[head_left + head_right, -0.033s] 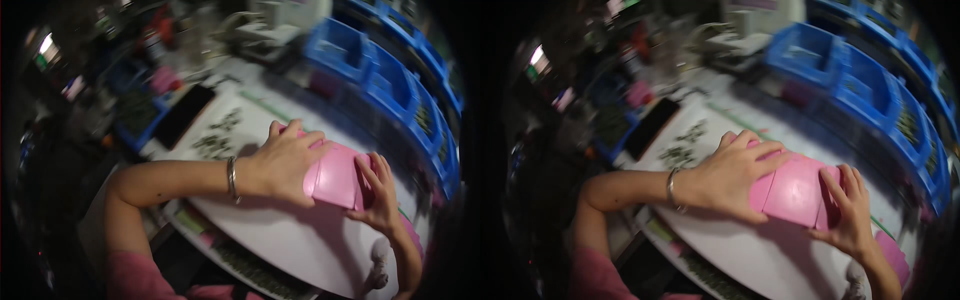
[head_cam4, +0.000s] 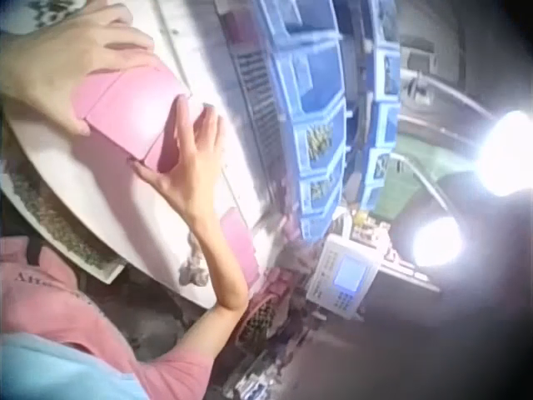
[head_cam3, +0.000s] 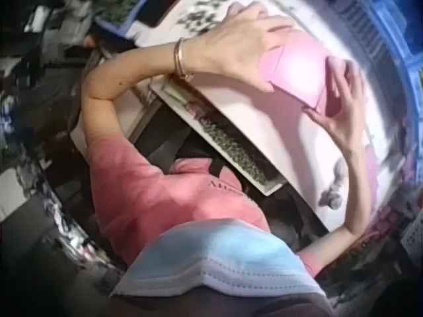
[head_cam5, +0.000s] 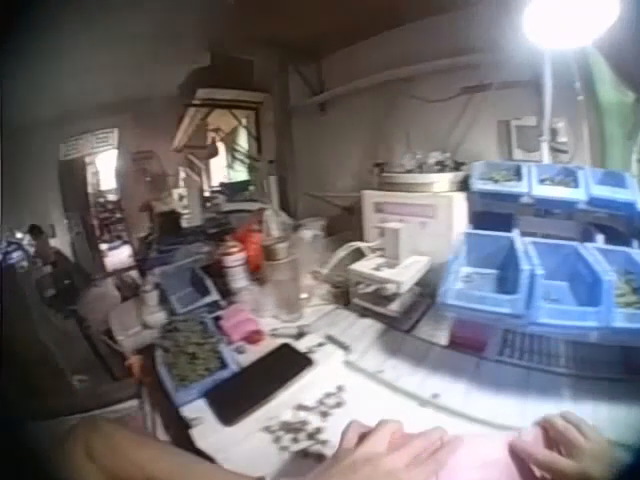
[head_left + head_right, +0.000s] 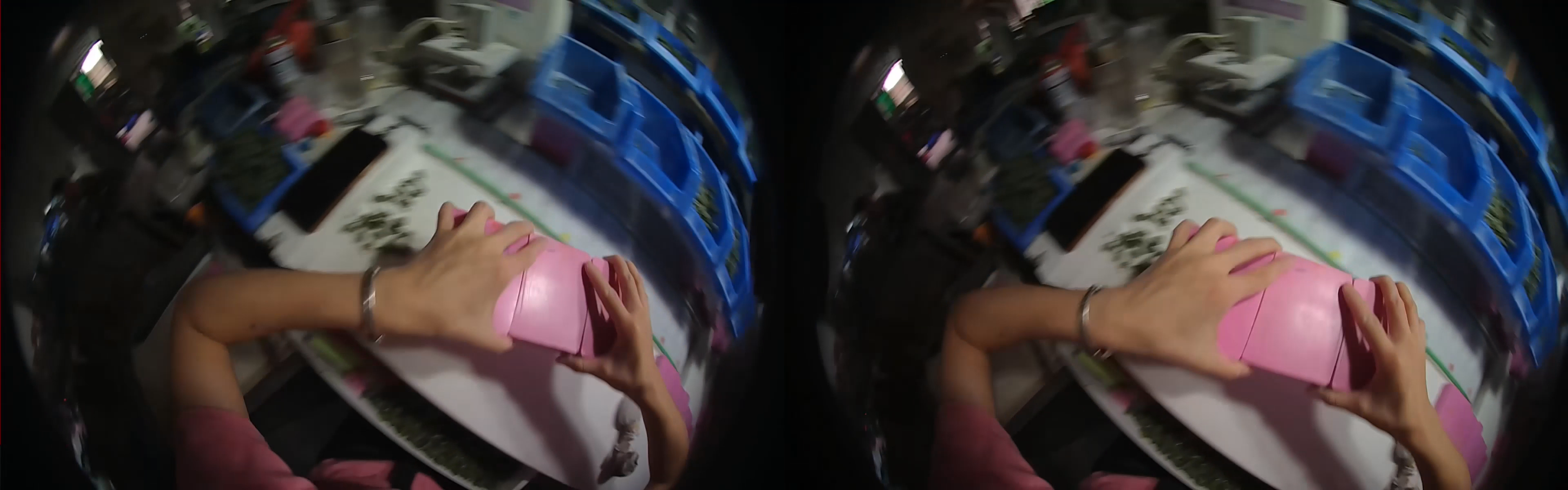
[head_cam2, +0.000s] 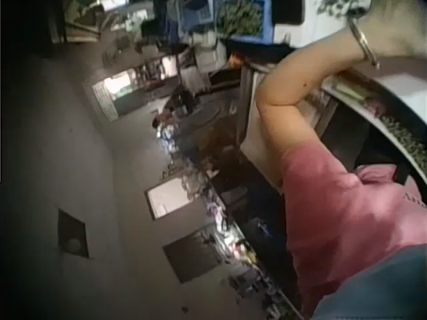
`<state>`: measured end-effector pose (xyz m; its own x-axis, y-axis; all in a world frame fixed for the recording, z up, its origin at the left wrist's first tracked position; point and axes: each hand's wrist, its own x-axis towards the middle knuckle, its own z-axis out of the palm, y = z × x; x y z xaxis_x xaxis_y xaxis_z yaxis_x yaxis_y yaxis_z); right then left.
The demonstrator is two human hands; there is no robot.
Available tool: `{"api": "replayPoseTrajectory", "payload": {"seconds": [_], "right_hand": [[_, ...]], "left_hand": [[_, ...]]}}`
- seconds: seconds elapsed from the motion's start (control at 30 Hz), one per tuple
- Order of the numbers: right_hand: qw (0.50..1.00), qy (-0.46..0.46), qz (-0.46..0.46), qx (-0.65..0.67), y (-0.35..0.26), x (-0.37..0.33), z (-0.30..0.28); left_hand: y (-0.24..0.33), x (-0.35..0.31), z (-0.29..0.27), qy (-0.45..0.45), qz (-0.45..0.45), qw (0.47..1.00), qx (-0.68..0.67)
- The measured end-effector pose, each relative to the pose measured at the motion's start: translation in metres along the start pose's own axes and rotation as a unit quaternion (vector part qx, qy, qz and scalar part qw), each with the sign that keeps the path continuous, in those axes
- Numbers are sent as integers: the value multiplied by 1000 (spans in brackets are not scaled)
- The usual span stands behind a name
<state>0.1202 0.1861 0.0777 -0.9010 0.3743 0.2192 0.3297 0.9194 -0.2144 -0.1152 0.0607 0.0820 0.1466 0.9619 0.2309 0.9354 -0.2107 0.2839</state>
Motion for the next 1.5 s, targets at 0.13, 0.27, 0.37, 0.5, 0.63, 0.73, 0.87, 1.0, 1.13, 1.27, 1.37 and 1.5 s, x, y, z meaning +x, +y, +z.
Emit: {"api": "replayPoseTrajectory", "payload": {"seconds": [0.13,0.27,0.37,0.5,0.63,0.73,0.87,1.0,1.13,1.27,1.37,1.5], "right_hand": [[985,-64,-139,74,-128,46,12],[945,-125,-280,118,-229,75,64],[905,-119,-384,141,-305,93,125],[858,-140,-470,153,-380,108,201],[837,-213,-490,116,-405,118,243],[830,-246,-497,51,-398,126,264],[850,-219,-478,34,-384,119,271],[858,-152,-481,97,-373,117,271],[888,-128,-415,152,-355,105,245],[906,-78,-384,161,-314,87,206],[914,7,-384,134,-265,65,171],[942,37,-312,121,-197,40,128]], "left_hand": [[20,-158,-66,45,-152,987,29],[35,-288,-83,49,-290,955,46],[43,-378,-72,69,-398,912,69],[46,-457,-47,92,-481,868,83],[34,-488,-12,100,-528,838,95],[13,-487,17,116,-535,830,107],[-3,-480,41,110,-527,824,176],[-16,-482,38,172,-521,832,89],[-68,-445,20,183,-485,846,122],[-153,-424,31,118,-524,804,256],[-181,-407,41,16,-534,804,260],[-191,-416,43,-18,-511,827,231]]}}
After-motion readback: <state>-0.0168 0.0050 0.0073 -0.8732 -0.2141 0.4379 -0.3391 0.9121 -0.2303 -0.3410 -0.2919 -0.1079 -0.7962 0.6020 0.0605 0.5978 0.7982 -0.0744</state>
